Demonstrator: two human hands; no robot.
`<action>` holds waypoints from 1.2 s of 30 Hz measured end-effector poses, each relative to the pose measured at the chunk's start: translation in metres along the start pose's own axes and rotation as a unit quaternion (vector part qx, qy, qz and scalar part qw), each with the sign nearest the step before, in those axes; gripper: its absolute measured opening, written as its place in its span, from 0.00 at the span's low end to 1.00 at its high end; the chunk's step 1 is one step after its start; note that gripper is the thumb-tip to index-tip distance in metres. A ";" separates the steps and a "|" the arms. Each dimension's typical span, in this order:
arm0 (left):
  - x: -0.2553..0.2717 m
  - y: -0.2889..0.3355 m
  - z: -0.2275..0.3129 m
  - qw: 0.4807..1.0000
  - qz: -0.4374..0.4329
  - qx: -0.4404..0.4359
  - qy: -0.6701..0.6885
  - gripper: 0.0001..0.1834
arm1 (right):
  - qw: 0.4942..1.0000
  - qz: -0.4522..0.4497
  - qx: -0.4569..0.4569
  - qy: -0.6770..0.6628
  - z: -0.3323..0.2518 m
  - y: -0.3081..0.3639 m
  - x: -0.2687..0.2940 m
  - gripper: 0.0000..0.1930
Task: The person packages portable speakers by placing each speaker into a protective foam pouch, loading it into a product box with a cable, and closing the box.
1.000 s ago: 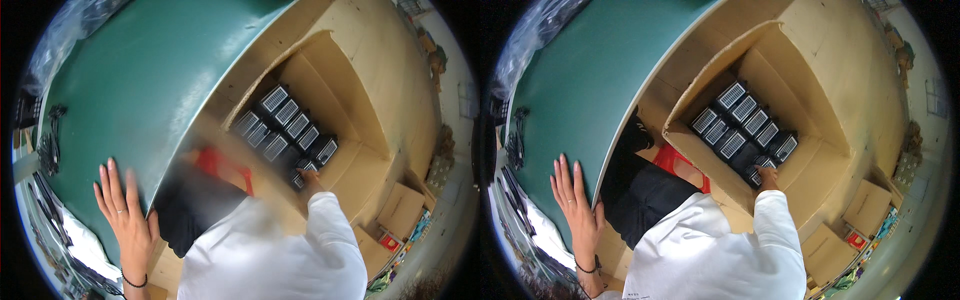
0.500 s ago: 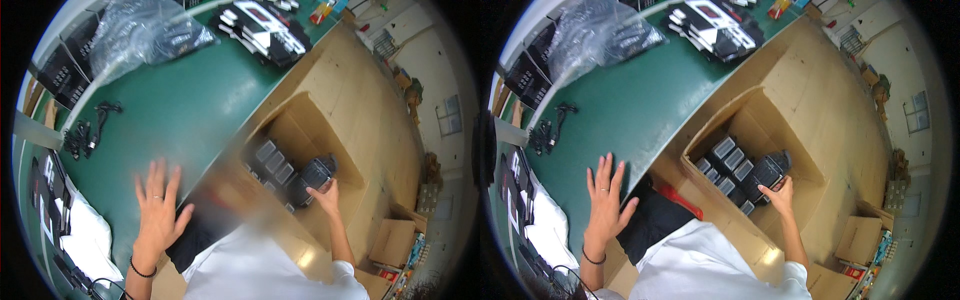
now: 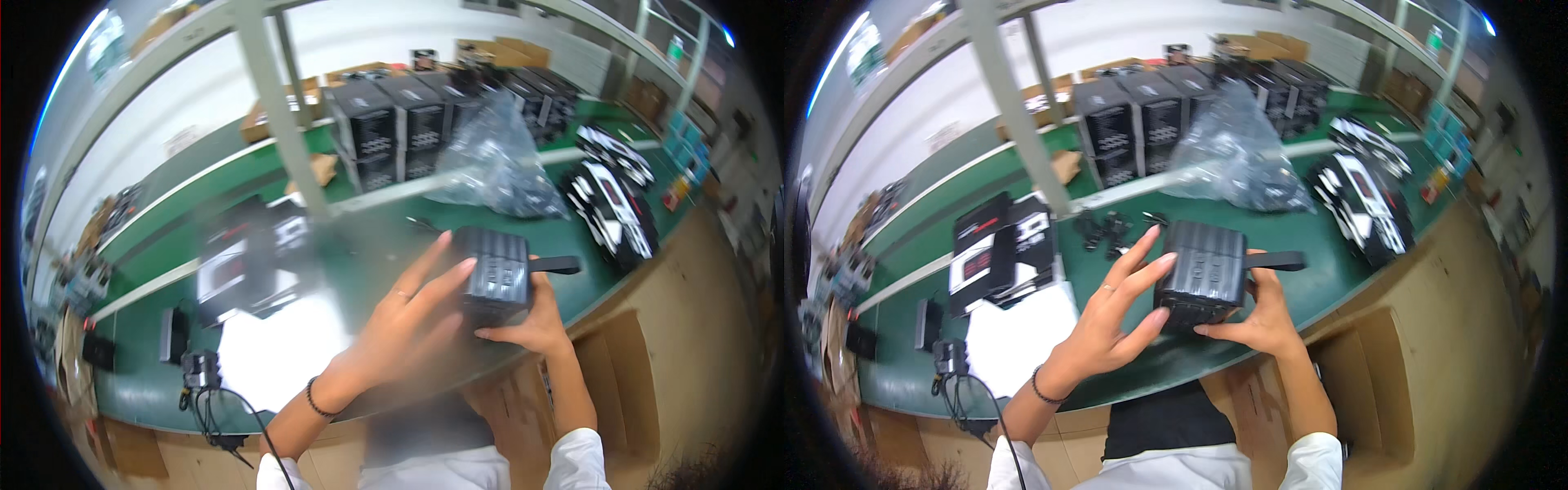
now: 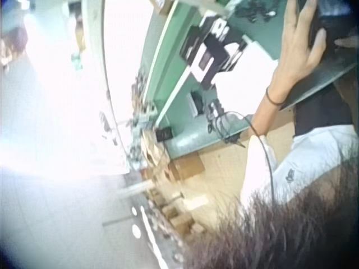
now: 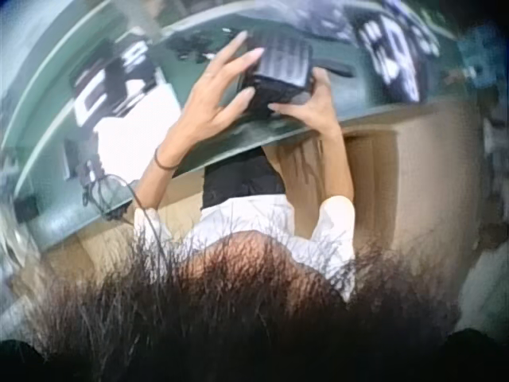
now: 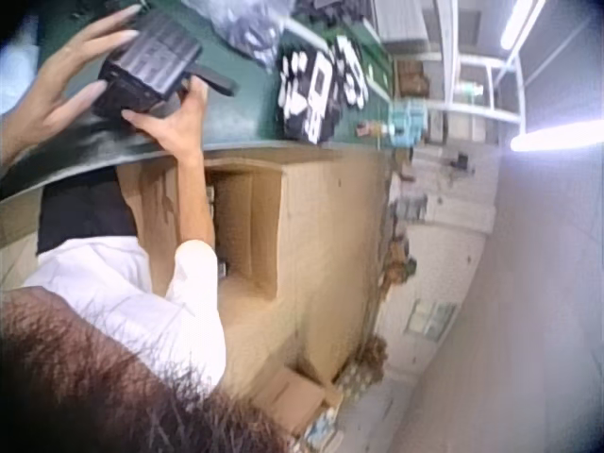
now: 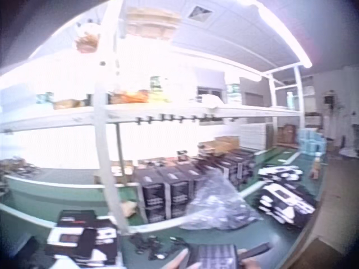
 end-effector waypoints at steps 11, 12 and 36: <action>0.048 -0.014 -0.032 0.989 -0.021 0.087 -0.120 0.24 | 0.960 -0.209 0.092 -0.162 0.012 -0.125 -0.029 0.70; 0.048 -0.016 -0.032 0.988 -0.020 0.089 -0.125 0.23 | 0.955 -0.194 0.086 -0.206 0.005 -0.137 -0.025 0.69; 0.049 -0.019 -0.034 0.981 -0.046 0.047 -0.184 0.30 | 0.920 -0.170 0.025 -0.352 0.028 -0.125 -0.075 0.50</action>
Point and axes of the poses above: each hand's wrist, its own y-axis away from the middle knuckle, its own x-axis out of the back of the hand, z = x × y, the point moved 5 cm from there along -y, towards the middle knuckle
